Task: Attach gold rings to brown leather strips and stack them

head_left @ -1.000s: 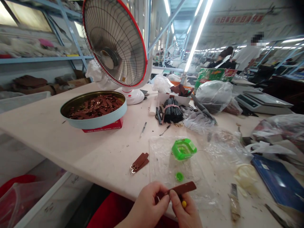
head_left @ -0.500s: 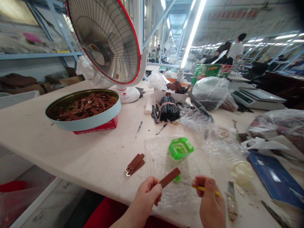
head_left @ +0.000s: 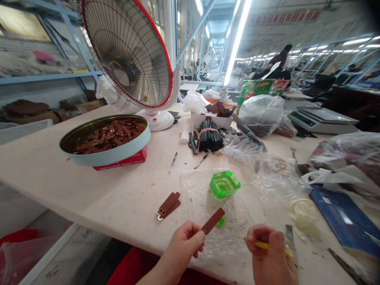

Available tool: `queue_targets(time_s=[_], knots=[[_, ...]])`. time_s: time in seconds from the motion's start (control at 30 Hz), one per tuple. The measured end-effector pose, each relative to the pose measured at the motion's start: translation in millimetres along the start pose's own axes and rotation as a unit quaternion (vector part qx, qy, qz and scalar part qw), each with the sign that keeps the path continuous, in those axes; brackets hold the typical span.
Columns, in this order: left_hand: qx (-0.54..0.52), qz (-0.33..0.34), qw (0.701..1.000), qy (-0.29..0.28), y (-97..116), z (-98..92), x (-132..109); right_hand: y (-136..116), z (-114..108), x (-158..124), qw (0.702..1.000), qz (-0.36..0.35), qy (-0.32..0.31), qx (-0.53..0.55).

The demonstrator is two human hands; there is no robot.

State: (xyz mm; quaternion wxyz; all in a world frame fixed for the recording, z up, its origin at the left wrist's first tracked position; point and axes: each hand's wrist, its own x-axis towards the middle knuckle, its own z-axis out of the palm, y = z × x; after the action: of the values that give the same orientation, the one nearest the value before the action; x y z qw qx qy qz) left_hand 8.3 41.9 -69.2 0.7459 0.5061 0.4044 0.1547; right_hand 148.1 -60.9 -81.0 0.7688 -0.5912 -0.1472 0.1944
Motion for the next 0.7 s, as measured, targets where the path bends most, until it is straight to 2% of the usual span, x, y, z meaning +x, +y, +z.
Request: queue_targets(time_s=[0.1, 0.3, 0.43, 0.53, 0.63, 0.7], knots=[[-0.013, 0.002, 0.999, -0.034, 1.6, 3.3, -7.3, -13.9, 2.2, -8.6, 0.996, 0.023, -0.047, 0.074], [-0.019, 0.005, 0.998, -0.052, 6.0, 4.3, -19.8, -14.7, 13.8, -23.9, 0.992, 0.045, -0.065, 0.096], [-0.014, 0.003, 0.999, -0.043, 8.2, 4.4, -24.2, -14.4, 15.3, -26.2, 0.991, 0.055, -0.066, 0.106], [-0.005, 0.032, 0.999, -0.019, 9.1, 2.7, -27.9, -21.2, 5.7, -22.6, 0.992, 0.012, -0.045, 0.119], [0.011, 0.064, 0.998, -0.013, 9.5, -0.3, -32.0, -26.6, -0.3, -27.1, 0.998, -0.047, -0.007, 0.045], [0.026, 0.075, 0.997, -0.020, 9.6, -1.4, -34.6, -24.1, 3.9, -37.3, 0.997, -0.036, -0.012, -0.061]])
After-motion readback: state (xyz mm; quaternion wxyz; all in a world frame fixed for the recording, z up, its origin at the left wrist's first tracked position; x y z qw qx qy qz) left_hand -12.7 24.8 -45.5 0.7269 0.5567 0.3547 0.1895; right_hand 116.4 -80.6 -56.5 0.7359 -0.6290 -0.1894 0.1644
